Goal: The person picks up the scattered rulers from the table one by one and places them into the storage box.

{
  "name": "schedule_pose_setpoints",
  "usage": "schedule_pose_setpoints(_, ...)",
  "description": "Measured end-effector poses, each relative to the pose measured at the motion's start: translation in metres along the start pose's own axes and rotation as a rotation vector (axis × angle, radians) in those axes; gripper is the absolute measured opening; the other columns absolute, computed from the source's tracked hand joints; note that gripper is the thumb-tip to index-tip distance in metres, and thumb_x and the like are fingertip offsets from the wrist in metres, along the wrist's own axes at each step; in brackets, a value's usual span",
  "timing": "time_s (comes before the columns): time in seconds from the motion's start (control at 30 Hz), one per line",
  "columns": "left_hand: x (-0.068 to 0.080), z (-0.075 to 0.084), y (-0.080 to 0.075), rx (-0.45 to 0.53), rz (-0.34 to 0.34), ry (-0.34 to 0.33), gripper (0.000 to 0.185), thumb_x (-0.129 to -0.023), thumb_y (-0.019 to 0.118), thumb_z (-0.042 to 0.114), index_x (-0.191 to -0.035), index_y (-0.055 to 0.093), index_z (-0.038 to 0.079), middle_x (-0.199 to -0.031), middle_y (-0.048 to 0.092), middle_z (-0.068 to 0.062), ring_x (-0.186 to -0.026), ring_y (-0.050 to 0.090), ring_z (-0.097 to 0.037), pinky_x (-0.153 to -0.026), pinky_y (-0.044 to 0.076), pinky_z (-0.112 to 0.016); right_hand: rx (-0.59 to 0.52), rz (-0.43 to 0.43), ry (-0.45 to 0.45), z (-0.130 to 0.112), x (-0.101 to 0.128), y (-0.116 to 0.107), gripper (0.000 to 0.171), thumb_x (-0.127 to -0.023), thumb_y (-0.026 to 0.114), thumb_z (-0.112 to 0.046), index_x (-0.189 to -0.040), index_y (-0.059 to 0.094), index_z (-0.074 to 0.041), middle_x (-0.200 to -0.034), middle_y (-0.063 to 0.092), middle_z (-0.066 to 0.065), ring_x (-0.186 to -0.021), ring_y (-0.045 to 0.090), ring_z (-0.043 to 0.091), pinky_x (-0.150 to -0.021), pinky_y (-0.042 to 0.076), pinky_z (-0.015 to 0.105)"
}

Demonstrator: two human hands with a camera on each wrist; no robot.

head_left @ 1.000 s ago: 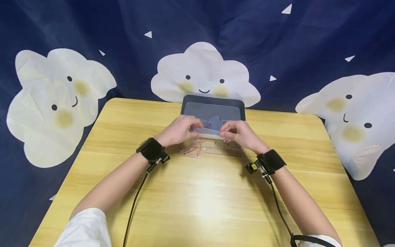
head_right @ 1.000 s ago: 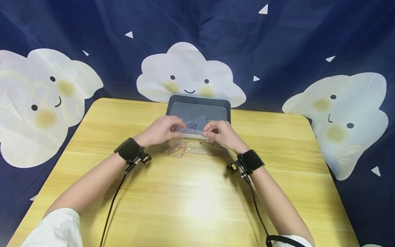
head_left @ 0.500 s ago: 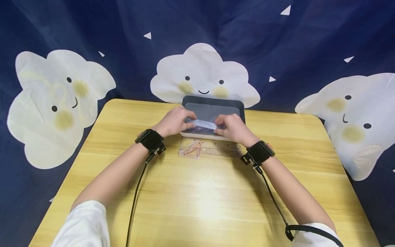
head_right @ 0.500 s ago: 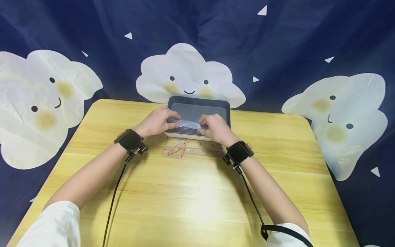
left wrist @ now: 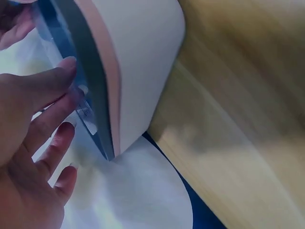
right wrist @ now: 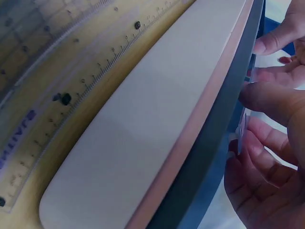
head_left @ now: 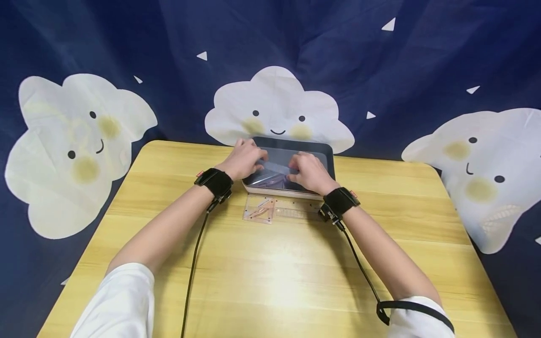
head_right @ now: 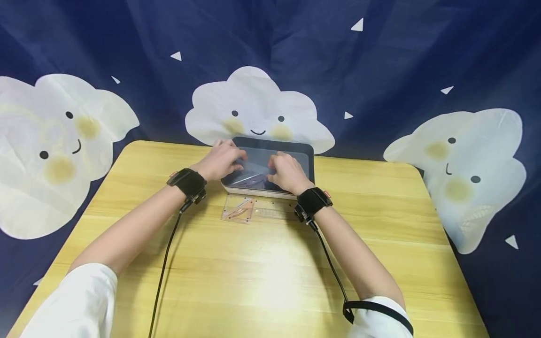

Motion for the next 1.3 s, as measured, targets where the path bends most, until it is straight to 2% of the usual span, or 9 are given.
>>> schedule_pose_setpoints(0.33, -0.016, -0.008, 0.008, -0.139, -0.008, 0.021, 0.014, -0.098, 0.074, 0.015, -0.112, 0.076, 0.016, -0.111, 0.078, -0.004, -0.11, 0.052, -0.031, -0.091, 0.031, -0.047, 0.007, -0.013, 0.052, 0.008, -0.016, 0.011, 0.031, -0.087, 0.087, -0.016, -0.109, 0.074, 0.0, -0.104, 0.072, 0.014, -0.097, 0.069, 0.03, -0.087, 0.056, 0.046)
schedule_pose_setpoints(0.5, -0.024, -0.01, 0.009, -0.173, -0.014, 0.02, 0.014, -0.096, 0.073, 0.009, -0.108, 0.076, 0.016, -0.111, 0.078, -0.004, -0.114, 0.052, -0.031, -0.091, 0.031, -0.048, 0.012, -0.009, 0.07, 0.01, -0.021, 0.013, 0.031, -0.087, 0.086, -0.017, -0.109, 0.074, 0.0, -0.105, 0.073, 0.014, -0.099, 0.07, 0.03, -0.089, 0.056, 0.047)
schedule_pose_setpoints(0.63, -0.028, -0.012, 0.012, -0.2, -0.039, 0.005, 0.019, -0.097, 0.072, 0.008, -0.112, 0.076, 0.017, -0.112, 0.077, -0.003, -0.115, 0.051, -0.03, -0.091, 0.03, -0.048, 0.013, -0.014, 0.081, 0.01, -0.024, 0.017, 0.03, -0.088, 0.086, -0.018, -0.108, 0.074, 0.0, -0.105, 0.074, 0.014, -0.099, 0.07, 0.03, -0.089, 0.055, 0.047)
schedule_pose_setpoints(0.93, -0.037, -0.013, 0.017, -0.197, -0.07, -0.059, 0.028, -0.096, 0.071, 0.007, -0.12, 0.076, 0.02, -0.117, 0.076, -0.002, -0.117, 0.051, -0.032, -0.095, 0.031, -0.05, 0.027, -0.029, 0.128, 0.01, -0.028, 0.022, 0.028, -0.087, 0.087, -0.019, -0.105, 0.074, -0.002, -0.103, 0.073, 0.012, -0.096, 0.069, 0.031, -0.089, 0.055, 0.047)
schedule_pose_setpoints(1.13, -0.04, -0.017, 0.023, -0.174, -0.085, -0.097, 0.034, -0.096, 0.07, 0.006, -0.125, 0.075, 0.021, -0.119, 0.076, -0.002, -0.118, 0.051, -0.032, -0.096, 0.028, -0.05, 0.005, -0.044, 0.112, 0.018, -0.033, 0.031, 0.029, -0.089, 0.085, -0.024, -0.107, 0.074, -0.003, -0.107, 0.076, 0.01, -0.1, 0.071, 0.029, -0.091, 0.056, 0.047)
schedule_pose_setpoints(1.27, -0.039, -0.02, 0.026, -0.153, -0.094, -0.11, 0.033, -0.096, 0.072, 0.009, -0.126, 0.075, 0.022, -0.123, 0.074, -0.003, -0.12, 0.05, -0.032, -0.096, 0.028, -0.05, 0.016, -0.058, 0.114, 0.019, -0.034, 0.032, 0.029, -0.091, 0.084, -0.027, -0.106, 0.073, -0.003, -0.105, 0.074, 0.01, -0.095, 0.069, 0.028, -0.089, 0.056, 0.046)
schedule_pose_setpoints(1.3, -0.039, -0.021, 0.026, -0.147, -0.095, -0.111, 0.033, -0.096, 0.072, 0.01, -0.127, 0.074, 0.022, -0.124, 0.074, -0.004, -0.121, 0.05, -0.033, -0.095, 0.028, -0.05, 0.03, -0.066, 0.127, 0.01, -0.031, 0.026, 0.028, -0.091, 0.083, -0.023, -0.106, 0.073, -0.001, -0.106, 0.074, 0.013, -0.096, 0.069, 0.03, -0.09, 0.055, 0.048)
Point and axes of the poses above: each hand's wrist, its own x-axis away from the middle knuckle, its own y-axis out of the palm, z = x × y, the point moved 3 cm from there along -x, towards the middle knuckle
